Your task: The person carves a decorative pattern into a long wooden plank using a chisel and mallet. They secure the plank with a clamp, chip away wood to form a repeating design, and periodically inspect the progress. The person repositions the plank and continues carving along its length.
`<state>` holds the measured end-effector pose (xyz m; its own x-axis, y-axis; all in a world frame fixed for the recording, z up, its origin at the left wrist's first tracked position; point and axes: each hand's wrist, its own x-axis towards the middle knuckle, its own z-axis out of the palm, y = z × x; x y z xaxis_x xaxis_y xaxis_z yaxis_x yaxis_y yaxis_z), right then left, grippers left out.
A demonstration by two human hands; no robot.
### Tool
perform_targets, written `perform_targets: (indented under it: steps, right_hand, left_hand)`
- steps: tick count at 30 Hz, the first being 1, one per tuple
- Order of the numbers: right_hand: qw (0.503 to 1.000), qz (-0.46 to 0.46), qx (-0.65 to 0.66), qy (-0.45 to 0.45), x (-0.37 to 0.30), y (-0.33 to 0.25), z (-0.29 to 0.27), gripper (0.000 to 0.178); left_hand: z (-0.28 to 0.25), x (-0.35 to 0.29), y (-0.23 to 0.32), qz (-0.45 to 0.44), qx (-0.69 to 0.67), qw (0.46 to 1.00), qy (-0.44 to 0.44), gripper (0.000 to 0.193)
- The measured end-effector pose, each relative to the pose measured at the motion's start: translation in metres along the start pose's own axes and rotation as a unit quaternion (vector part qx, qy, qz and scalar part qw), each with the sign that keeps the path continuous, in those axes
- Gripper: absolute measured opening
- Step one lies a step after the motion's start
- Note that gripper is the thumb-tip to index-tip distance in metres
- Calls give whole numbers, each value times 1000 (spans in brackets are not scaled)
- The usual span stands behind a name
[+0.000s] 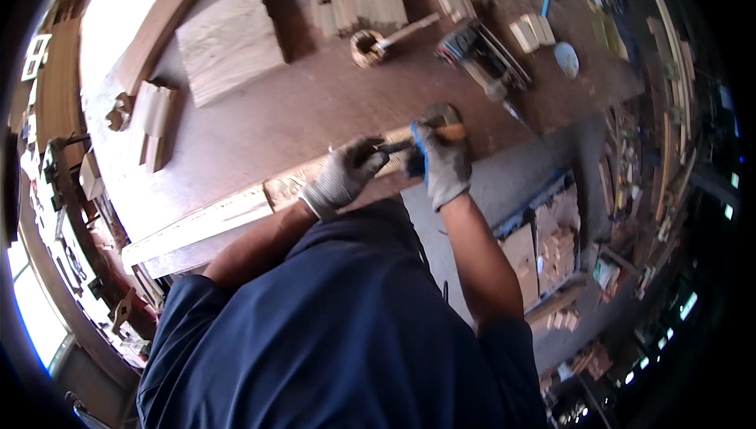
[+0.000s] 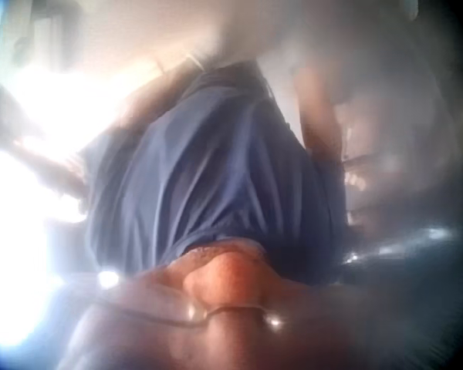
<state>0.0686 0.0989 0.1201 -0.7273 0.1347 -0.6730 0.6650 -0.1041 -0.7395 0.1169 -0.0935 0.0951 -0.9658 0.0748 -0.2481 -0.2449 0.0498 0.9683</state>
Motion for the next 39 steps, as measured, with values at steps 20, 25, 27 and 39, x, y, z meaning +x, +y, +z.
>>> perform_targets:
  steps: [20,25,27,39]
  right_hand:
    - [952,-30,-214,-217,11,21,185,34]
    - [854,-236,-380,-264,-56,25,157,46]
    - [867,-236,-307,-315,-46,73,135,45]
    - [765,-324,-529,-171,-170,30,57,49]
  left_hand:
    - [-148,-72,-93,5,181,981,75,10]
    - [-112,-55,23,249,262,920,149,49]
    - [-100,-52,39,318,290,892,138,60]
    - [-86,-89,40,223,312,920,-76,89]
